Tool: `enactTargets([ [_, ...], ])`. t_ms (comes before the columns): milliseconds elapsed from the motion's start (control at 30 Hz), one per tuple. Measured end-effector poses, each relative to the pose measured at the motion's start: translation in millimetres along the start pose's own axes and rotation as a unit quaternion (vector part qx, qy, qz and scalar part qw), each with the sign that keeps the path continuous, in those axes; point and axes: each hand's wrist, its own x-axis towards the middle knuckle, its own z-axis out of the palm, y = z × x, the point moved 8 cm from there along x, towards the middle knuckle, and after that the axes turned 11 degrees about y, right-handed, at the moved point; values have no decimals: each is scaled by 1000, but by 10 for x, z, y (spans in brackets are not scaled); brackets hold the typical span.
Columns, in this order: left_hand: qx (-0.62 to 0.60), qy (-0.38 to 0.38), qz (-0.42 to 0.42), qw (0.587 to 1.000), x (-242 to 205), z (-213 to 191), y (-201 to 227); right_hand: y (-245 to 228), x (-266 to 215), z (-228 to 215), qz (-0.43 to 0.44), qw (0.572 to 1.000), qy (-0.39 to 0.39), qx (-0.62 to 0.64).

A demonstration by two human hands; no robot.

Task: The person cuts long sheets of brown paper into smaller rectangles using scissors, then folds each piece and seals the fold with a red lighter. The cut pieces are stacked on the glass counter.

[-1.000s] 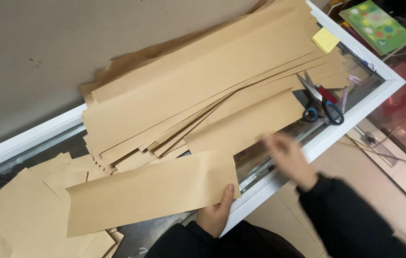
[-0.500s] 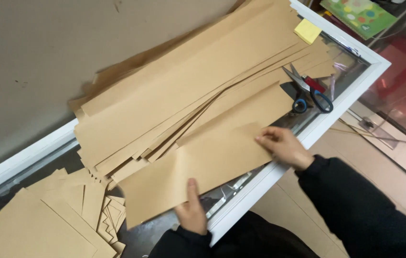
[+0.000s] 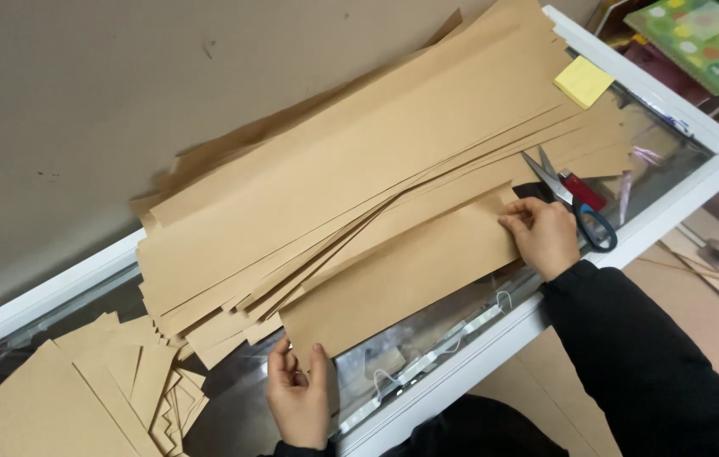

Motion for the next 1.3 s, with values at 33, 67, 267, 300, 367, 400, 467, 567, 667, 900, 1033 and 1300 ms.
enactTargets([
  [33, 9, -6, -5, 1000, -41, 43, 16, 30, 12, 14, -4, 1000, -1, -7],
  [67, 13, -4, -6, 1000, -16, 59, -32, -45, -13, -63, -3, 1000, -5, -5],
  [267, 31, 113, 13, 993, 129, -333, 238, -219, -385, 2, 96, 946, -80, 298],
  [300, 57, 160, 59, 984, 121, -494, 430, -315, -537, 55, 101, 932, -115, 330],
  [367, 92, 214, 104, 967, 27, -741, 779, -558, -846, 137, 107, 912, -159, 364],
  [400, 115, 192, 231, 947, -97, -752, 1120, -667, -1078, 277, 160, 891, -233, 355],
  [467, 150, 171, 348, 910, -287, -861, 1517, -970, -1472, 418, 213, 859, -319, 339],
  [567, 235, 22, 512, 826, -607, -722, 1748, -1413, -1930, 490, 250, 823, -377, 342],
  [667, 252, -136, 506, 814, -773, -450, 1432, -1767, -2113, 469, 187, 833, -377, 360],
  [900, 349, -263, 478, 762, -884, -78, 856, -1868, -2210, 447, 205, 853, -342, 336],
  [1033, 337, -305, 469, 757, -892, -18, 796, -1937, -2245, 391, 175, 878, -326, 304],
  [1300, 327, -344, 466, 747, -896, 7, 696, -1845, -2280, 495, 175, 890, -279, 315],
])
